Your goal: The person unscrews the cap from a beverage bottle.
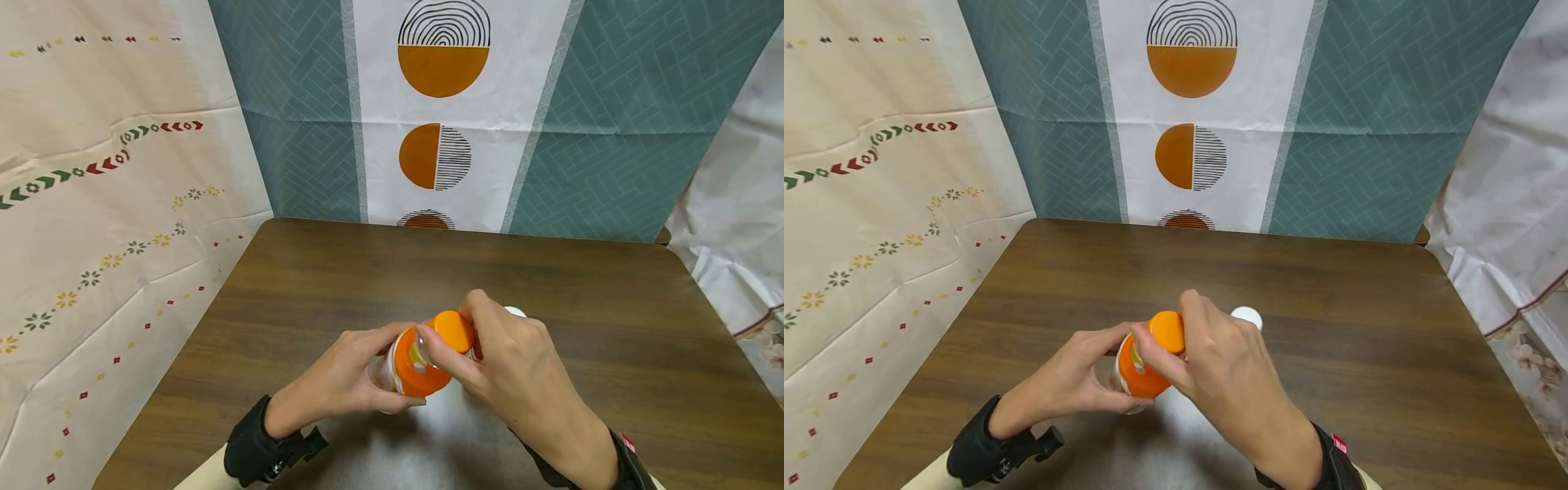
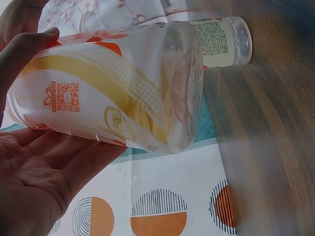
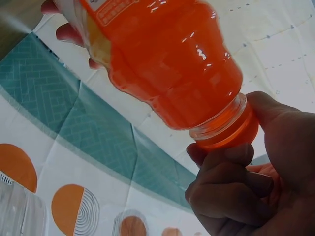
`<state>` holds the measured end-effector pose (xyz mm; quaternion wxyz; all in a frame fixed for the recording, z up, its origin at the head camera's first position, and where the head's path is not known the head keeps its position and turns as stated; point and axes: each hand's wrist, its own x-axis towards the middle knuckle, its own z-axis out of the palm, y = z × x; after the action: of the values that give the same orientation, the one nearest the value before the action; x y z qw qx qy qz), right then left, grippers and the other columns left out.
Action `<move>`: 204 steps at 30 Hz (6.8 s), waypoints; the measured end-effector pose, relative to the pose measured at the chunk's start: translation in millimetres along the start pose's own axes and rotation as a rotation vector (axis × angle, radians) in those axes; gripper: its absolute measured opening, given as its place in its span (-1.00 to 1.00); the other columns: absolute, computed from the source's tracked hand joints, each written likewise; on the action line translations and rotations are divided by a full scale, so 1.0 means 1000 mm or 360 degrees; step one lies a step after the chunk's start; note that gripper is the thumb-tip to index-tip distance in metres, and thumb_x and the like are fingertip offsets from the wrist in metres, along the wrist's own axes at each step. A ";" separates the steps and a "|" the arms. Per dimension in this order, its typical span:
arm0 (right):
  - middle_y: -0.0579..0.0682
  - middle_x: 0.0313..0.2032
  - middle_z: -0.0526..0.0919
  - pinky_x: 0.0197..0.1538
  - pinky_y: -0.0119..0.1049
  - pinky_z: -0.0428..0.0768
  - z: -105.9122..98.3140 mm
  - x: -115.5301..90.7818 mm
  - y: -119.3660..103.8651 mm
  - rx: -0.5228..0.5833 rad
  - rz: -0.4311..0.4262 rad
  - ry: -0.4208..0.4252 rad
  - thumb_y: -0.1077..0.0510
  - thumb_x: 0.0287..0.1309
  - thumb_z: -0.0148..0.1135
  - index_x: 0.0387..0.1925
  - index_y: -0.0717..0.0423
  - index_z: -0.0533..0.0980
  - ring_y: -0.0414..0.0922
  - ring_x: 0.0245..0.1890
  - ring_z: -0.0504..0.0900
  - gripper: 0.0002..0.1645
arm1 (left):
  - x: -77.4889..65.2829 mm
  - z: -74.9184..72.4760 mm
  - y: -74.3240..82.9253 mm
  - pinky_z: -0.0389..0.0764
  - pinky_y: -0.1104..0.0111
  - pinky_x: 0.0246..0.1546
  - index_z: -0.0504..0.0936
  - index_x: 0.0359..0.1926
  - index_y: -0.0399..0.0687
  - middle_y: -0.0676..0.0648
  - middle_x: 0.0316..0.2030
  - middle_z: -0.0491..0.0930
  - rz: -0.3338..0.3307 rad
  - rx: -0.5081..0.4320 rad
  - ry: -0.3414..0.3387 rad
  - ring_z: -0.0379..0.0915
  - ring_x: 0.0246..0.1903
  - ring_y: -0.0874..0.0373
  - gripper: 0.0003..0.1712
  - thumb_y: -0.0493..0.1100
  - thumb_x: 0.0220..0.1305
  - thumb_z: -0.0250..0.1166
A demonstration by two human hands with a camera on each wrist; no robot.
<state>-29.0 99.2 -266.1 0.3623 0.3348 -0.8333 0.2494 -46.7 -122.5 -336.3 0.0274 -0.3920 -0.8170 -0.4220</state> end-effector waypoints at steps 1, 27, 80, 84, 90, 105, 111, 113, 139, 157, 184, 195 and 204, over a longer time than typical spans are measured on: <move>-0.22 -0.70 0.23 -0.67 -0.63 0.20 0.000 0.000 0.001 0.0009 -0.0014 0.0000 -0.28 0.43 -0.10 -0.51 0.13 0.32 -0.41 -0.70 0.14 -0.39 | 0.000 0.000 0.000 0.65 0.49 -0.05 0.41 0.29 0.14 0.18 -0.02 0.64 0.0008 -0.0005 -0.0002 0.60 -0.11 0.41 -0.15 -0.03 -0.04 0.58; -0.31 -0.44 0.40 -0.38 -0.72 0.37 -0.022 0.007 0.013 0.0504 -0.0343 -0.0436 -0.18 0.32 0.20 -0.25 0.04 0.46 -0.45 -0.48 0.36 -0.63 | -0.005 -0.005 -0.001 0.67 0.43 -0.03 0.42 0.24 0.11 0.11 0.00 0.63 0.0181 -0.0461 -0.0442 0.60 -0.07 0.37 -0.29 -0.08 0.08 0.53; -0.24 -0.61 0.40 -0.56 -0.51 0.41 -0.008 0.003 -0.014 0.0061 0.0581 -0.0404 -0.19 0.10 0.41 -0.31 0.07 0.53 -0.37 -0.65 0.30 -0.56 | -0.005 -0.003 -0.003 0.65 0.52 -0.24 0.42 0.30 0.18 0.22 -0.09 0.66 -0.0206 0.0260 0.0060 0.58 -0.28 0.40 -0.17 0.18 0.01 0.52; -0.25 -0.64 0.37 -0.59 -0.52 0.37 -0.005 0.004 -0.012 0.0027 0.0527 -0.0374 -0.17 0.11 0.42 -0.35 0.06 0.51 -0.39 -0.68 0.25 -0.58 | -0.005 -0.003 -0.004 0.65 0.53 -0.23 0.41 0.31 0.17 0.21 -0.08 0.66 -0.0189 0.0282 0.0063 0.58 -0.28 0.39 -0.15 0.17 0.00 0.53; -0.24 -0.61 0.42 -0.58 -0.54 0.39 -0.002 0.004 -0.009 0.0046 0.0424 -0.0313 -0.05 0.13 0.43 -0.35 0.05 0.49 -0.41 -0.66 0.28 -0.68 | -0.006 -0.003 -0.004 0.66 0.50 -0.19 0.43 0.28 0.12 0.20 -0.09 0.65 -0.0210 0.0269 0.0048 0.59 -0.25 0.38 -0.16 0.16 -0.02 0.55; -0.37 -0.26 0.51 -0.28 -0.64 0.46 -0.021 -0.002 -0.003 0.0232 0.0228 -0.0501 -0.06 0.20 0.35 -0.11 -0.11 0.52 -0.42 -0.35 0.45 -0.72 | -0.012 -0.010 0.000 0.65 0.47 -0.09 0.41 0.27 0.25 0.24 -0.06 0.63 -0.0116 0.0008 -0.0145 0.58 -0.17 0.42 -0.23 0.13 0.05 0.52; -0.33 -0.23 0.47 -0.30 -0.50 0.55 -0.024 -0.005 -0.003 0.0159 0.0189 -0.0555 -0.01 0.18 0.31 -0.06 -0.07 0.53 -0.39 -0.29 0.43 -0.70 | -0.012 -0.008 0.001 0.64 0.49 -0.10 0.41 0.26 0.26 0.25 -0.06 0.62 -0.0090 -0.0009 -0.0167 0.57 -0.17 0.43 -0.24 0.15 0.04 0.52; -0.31 -0.22 0.45 -0.32 -0.46 0.57 -0.025 -0.006 -0.002 0.0142 0.0175 -0.0571 0.00 0.17 0.30 -0.04 -0.07 0.53 -0.37 -0.28 0.43 -0.68 | -0.011 -0.008 0.001 0.64 0.50 -0.11 0.40 0.26 0.27 0.25 -0.07 0.62 -0.0095 -0.0010 -0.0177 0.56 -0.18 0.43 -0.23 0.15 0.04 0.52; -0.11 -0.15 0.56 -0.44 -0.66 0.23 -0.058 -0.039 0.056 0.0173 0.0011 -0.0183 0.10 0.02 0.47 0.18 0.03 0.57 -0.39 -0.40 0.30 -0.38 | -0.014 -0.007 0.000 0.63 0.39 0.07 0.40 0.25 0.29 0.28 0.02 0.60 -0.0168 -0.0164 -0.0193 0.57 -0.03 0.39 -0.23 0.13 0.02 0.54; -0.02 -0.34 0.58 -0.45 -0.62 0.31 -0.093 -0.048 0.099 -0.0279 0.0424 -0.0114 0.07 0.12 0.41 -0.08 0.24 0.61 -0.66 -0.48 0.21 -0.61 | -0.012 -0.011 -0.002 0.64 0.37 0.03 0.37 0.26 0.33 0.29 -0.02 0.61 -0.0208 -0.0154 -0.0153 0.59 -0.07 0.38 -0.22 0.16 0.04 0.52; 0.39 -0.17 0.42 -0.38 0.06 0.55 -0.034 -0.111 0.206 -0.0297 0.0915 -0.1150 0.09 0.14 0.38 0.02 0.33 0.41 0.14 -0.37 0.50 -0.46 | -0.012 -0.016 -0.005 0.65 0.37 0.02 0.38 0.25 0.36 0.31 -0.01 0.60 -0.0214 -0.0173 -0.0046 0.60 -0.07 0.37 -0.23 0.15 0.03 0.53; 0.41 -0.19 0.47 -0.31 0.13 0.60 -0.016 -0.127 0.221 -0.0252 0.0971 -0.1292 0.13 0.13 0.38 0.00 0.38 0.42 0.15 -0.35 0.52 -0.47 | -0.015 -0.017 -0.007 0.65 0.37 0.02 0.39 0.25 0.36 0.32 -0.01 0.59 -0.0235 -0.0178 -0.0036 0.59 -0.06 0.38 -0.23 0.12 0.02 0.54; 0.41 -0.19 0.50 -0.31 0.11 0.58 -0.005 -0.135 0.224 -0.0244 0.0992 -0.1313 0.12 0.12 0.40 -0.04 0.40 0.44 0.16 -0.33 0.52 -0.49 | -0.016 -0.017 -0.009 0.65 0.36 0.03 0.39 0.26 0.31 0.28 0.01 0.60 -0.0211 -0.0148 -0.0027 0.60 -0.05 0.36 -0.22 0.10 0.03 0.55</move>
<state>-123.3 299.5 -406.2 -0.0641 0.1137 -0.9828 0.1310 -46.9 -147.4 -337.7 -0.0258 -0.3415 -0.8209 -0.4570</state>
